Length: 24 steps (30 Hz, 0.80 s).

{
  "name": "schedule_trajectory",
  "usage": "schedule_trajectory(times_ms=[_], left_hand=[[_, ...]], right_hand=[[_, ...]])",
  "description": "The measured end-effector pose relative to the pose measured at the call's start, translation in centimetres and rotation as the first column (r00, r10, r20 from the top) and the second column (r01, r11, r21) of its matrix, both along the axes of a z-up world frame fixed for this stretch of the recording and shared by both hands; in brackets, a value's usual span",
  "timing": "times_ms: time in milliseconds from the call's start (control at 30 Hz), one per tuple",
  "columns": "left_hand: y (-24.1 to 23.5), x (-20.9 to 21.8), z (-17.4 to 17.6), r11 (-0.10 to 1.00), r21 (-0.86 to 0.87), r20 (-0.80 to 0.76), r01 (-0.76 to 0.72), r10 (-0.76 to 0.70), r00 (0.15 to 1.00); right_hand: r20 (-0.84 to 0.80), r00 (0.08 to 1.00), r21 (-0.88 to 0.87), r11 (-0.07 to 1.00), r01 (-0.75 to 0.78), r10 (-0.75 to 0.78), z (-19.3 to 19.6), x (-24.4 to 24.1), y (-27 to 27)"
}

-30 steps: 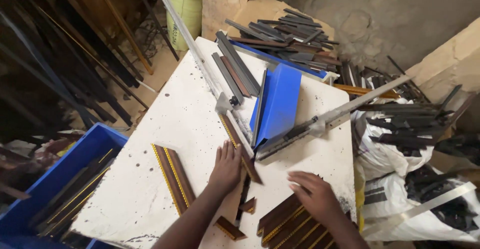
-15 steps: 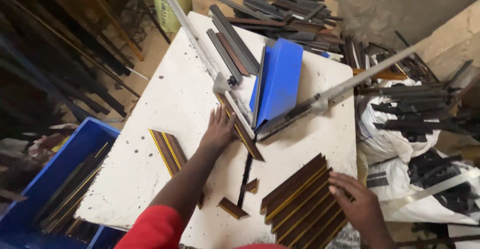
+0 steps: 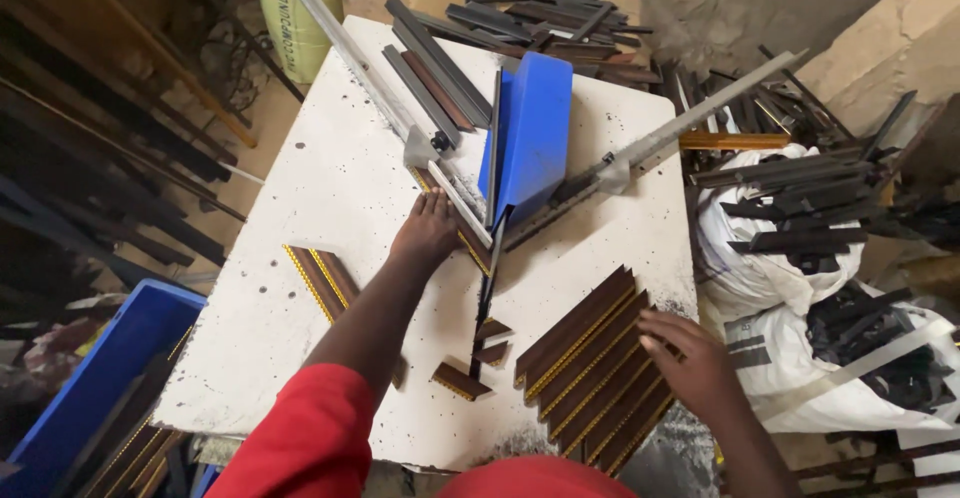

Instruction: Cutting several pieces of frame molding using a manual miter cutter.

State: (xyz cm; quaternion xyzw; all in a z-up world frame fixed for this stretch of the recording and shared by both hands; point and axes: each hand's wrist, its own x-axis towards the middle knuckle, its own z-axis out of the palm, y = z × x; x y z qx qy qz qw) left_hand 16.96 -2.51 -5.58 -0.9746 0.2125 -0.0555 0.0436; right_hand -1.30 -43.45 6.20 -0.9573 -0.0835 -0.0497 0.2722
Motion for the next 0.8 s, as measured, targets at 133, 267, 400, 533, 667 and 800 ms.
schedule_trajectory(times_ms=[133, 267, 400, 533, 667, 800], left_hand=[[-0.1, -0.6, 0.5, 0.998, -0.044, -0.133, -0.053, 0.047, 0.990], [0.7, -5.9, 2.5, 0.995, -0.089, -0.233, -0.048, 0.026, 0.972], [2.0, -15.3, 5.3, 0.923, -0.290, -0.185, -0.252, 0.204, 0.961], [5.5, -25.7, 9.1, 0.862, -0.212, -0.328, -0.460, 0.381, 0.864], [9.3, -31.1, 0.9, 0.831, -0.418, -0.053, -0.365, 0.379, 0.924], [6.9, -31.7, 0.7, 0.802, -0.443, -0.234, -0.401, 0.329, 0.915]], right_hand=[[-0.065, 0.969, -0.257, 0.934, -0.247, 0.238, -1.1, 4.2, 1.5], [-0.155, 0.922, -0.453, 0.804, -0.384, 0.353, -2.6, 6.3, 1.6], [-0.268, 0.902, -0.408, 0.809, -0.424, 0.337, -2.8, 4.3, 1.2], [-0.197, 0.900, -0.300, 0.850, -0.433, 0.389, -2.2, 0.5, 0.2], [-0.045, 0.921, -0.240, 0.890, -0.387, 0.388, -2.8, -2.2, 2.1], [-0.099, 0.981, -0.305, 0.934, -0.187, 0.164, -3.8, -5.0, 9.9]])
